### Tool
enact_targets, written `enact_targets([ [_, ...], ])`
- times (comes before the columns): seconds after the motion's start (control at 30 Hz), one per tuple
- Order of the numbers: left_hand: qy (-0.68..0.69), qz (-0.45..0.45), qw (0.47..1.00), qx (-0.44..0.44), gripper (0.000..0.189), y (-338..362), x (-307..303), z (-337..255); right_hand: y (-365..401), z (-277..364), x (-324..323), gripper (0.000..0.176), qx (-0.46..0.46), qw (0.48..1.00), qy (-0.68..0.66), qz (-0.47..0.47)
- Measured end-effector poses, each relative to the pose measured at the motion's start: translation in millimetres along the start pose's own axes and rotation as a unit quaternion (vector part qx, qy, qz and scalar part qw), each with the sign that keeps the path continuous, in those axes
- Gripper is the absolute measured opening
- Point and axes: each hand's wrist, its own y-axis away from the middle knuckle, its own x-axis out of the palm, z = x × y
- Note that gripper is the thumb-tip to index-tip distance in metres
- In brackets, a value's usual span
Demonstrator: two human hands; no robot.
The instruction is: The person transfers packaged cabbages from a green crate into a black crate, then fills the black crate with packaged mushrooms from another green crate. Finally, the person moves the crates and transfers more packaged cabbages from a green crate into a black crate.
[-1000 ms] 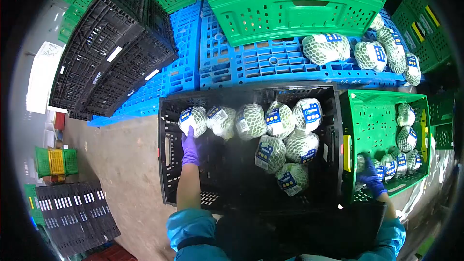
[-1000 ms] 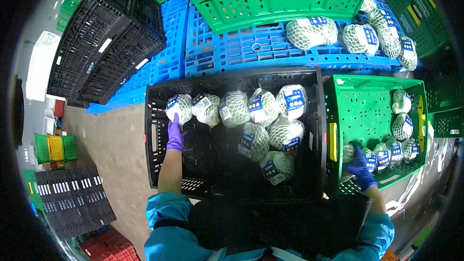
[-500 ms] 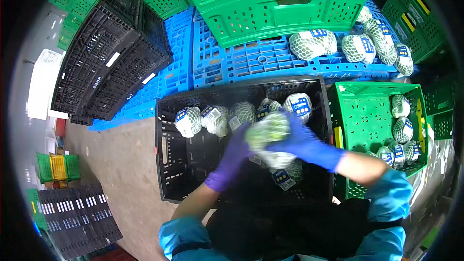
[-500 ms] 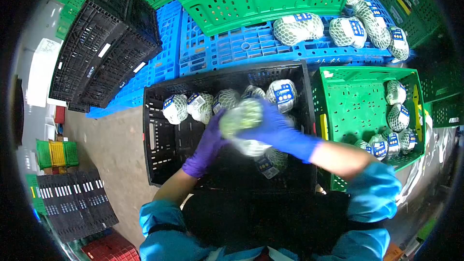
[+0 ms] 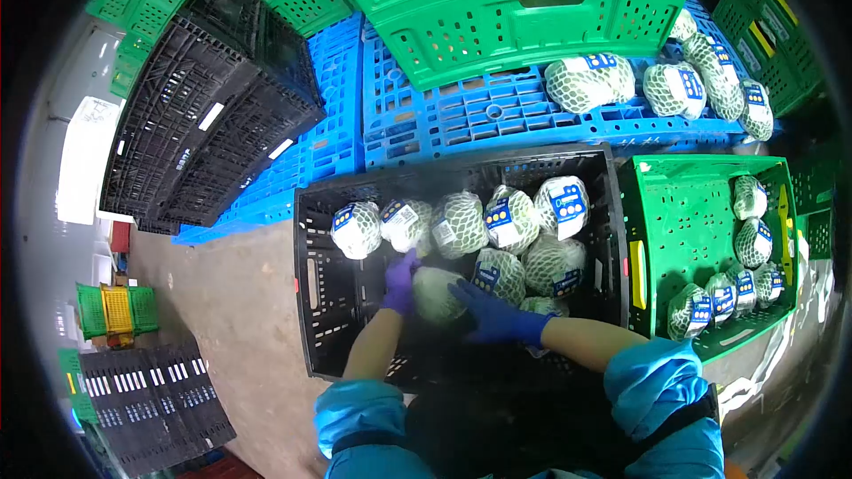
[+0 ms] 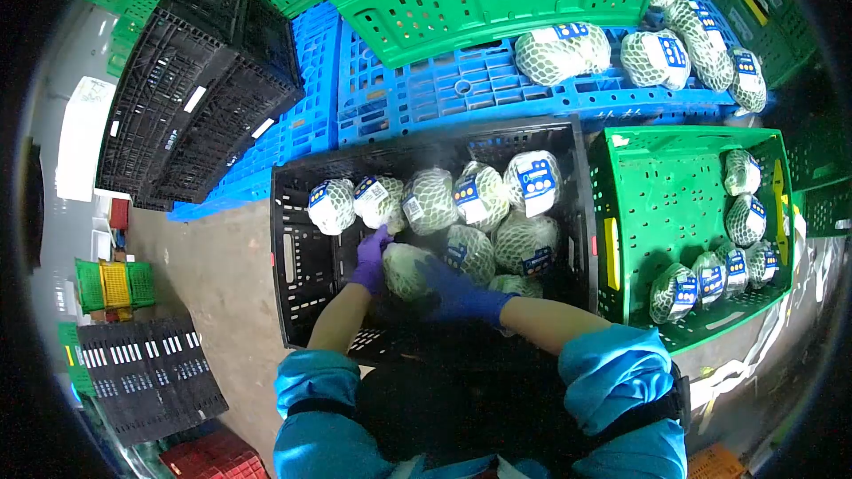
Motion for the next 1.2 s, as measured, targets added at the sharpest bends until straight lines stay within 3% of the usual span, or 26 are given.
enact_targets([
  [0.07,0.048,0.037,0.994,0.091,0.045,-9.0,-22.5,19.4,2.0,18.4,-24.4,0.102,-0.013,0.999,-0.030,-0.010],
  [0.1,0.014,0.031,0.998,0.060,0.051,50.1,-3.2,-17.6,-0.2,21.0,-32.9,0.102,-0.018,0.999,-0.044,-0.017],
  [0.23,0.063,0.122,0.990,0.034,0.060,75.4,0.6,15.7,-8.9,7.2,-35.7,0.100,-0.002,0.999,-0.044,-0.008],
  [0.3,-0.118,0.120,0.965,0.202,0.069,115.9,31.5,3.9,-16.6,-17.9,-12.1,0.096,0.021,0.996,-0.082,-0.019],
  [0.37,-0.206,0.117,0.928,0.287,0.075,117.2,36.7,1.2,-23.2,-22.8,-12.6,0.091,-0.008,0.998,-0.037,-0.040],
  [0.43,-0.208,0.049,0.922,0.322,0.065,100.7,31.6,11.2,-17.0,-25.0,-22.3,0.086,-0.027,0.998,0.004,-0.060],
  [0.47,-0.209,0.053,0.923,0.319,0.065,106.0,28.0,7.5,-6.8,-2.4,-56.9,0.078,0.019,0.999,-0.033,0.008],
  [0.5,-0.112,0.137,0.967,0.182,0.063,114.8,24.0,-5.6,1.8,17.2,-86.1,0.071,0.064,0.993,-0.069,0.073],
  [0.53,-0.010,0.216,0.976,0.040,0.062,117.1,18.8,-17.3,16.1,19.4,-102.8,0.065,0.036,0.995,-0.084,0.049],
  [0.57,-0.014,0.221,0.974,0.039,0.062,109.4,9.5,-15.8,36.0,19.8,-120.7,0.059,0.009,0.995,-0.099,0.024],
  [0.6,-0.004,0.184,0.982,-0.031,0.057,96.1,0.7,-6.8,56.8,34.8,-151.6,0.058,0.049,0.985,-0.151,0.069],
  [0.63,0.001,0.153,0.983,-0.103,0.052,86.5,-4.1,-0.6,80.5,20.0,-160.7,0.058,0.053,0.962,-0.263,0.044],
  [0.67,-0.003,0.190,0.977,-0.095,0.049,81.3,-11.3,-0.1,106.8,33.7,-189.9,0.048,0.074,0.936,-0.343,0.001],
  [0.77,-0.039,0.251,0.964,-0.079,0.046,72.6,-16.6,-7.8,192.3,22.1,-252.3,0.036,0.028,0.939,-0.271,-0.210],
  [0.87,-0.037,0.282,0.957,-0.057,0.045,49.5,-23.6,-1.1,284.6,-7.0,-269.2,0.044,0.209,0.807,-0.304,-0.462],
  [0.9,-0.040,0.278,0.958,-0.054,0.046,41.7,-25.4,2.1,328.4,-64.3,-255.3,0.052,0.239,0.804,-0.279,-0.467],
  [0.93,-0.041,0.286,0.956,-0.052,0.046,36.4,-28.9,6.2,357.4,-79.2,-239.1,0.062,0.376,0.822,-0.165,-0.394],
  [0.97,-0.042,0.258,0.963,-0.071,0.047,32.0,-33.7,11.2,382.7,-87.5,-221.5,0.075,0.414,0.865,-0.003,-0.284],
  [1.0,-0.043,0.225,0.969,-0.091,0.048,29.7,-33.6,13.3,412.4,-123.6,-189.0,0.093,0.380,0.880,0.211,-0.189],
  [1.03,-0.027,0.253,0.966,-0.050,0.048,45.8,-26.9,12.6,404.4,-105.5,-173.9,0.110,0.479,0.832,0.259,-0.101],
  [1.07,-0.031,0.252,0.966,-0.050,0.048,57.1,-18.1,7.7,407.1,-116.0,-156.5,0.125,0.492,0.839,0.198,-0.125],
  [1.13,-0.008,0.229,0.969,-0.091,0.046,70.1,-4.0,-3.9,390.2,-106.5,-148.5,0.130,0.549,0.795,0.212,-0.144],
  [1.2,0.001,0.240,0.967,-0.089,0.044,46.5,-5.6,14.5,393.7,-132.4,-144.1,0.133,0.528,0.806,0.173,-0.202],
])
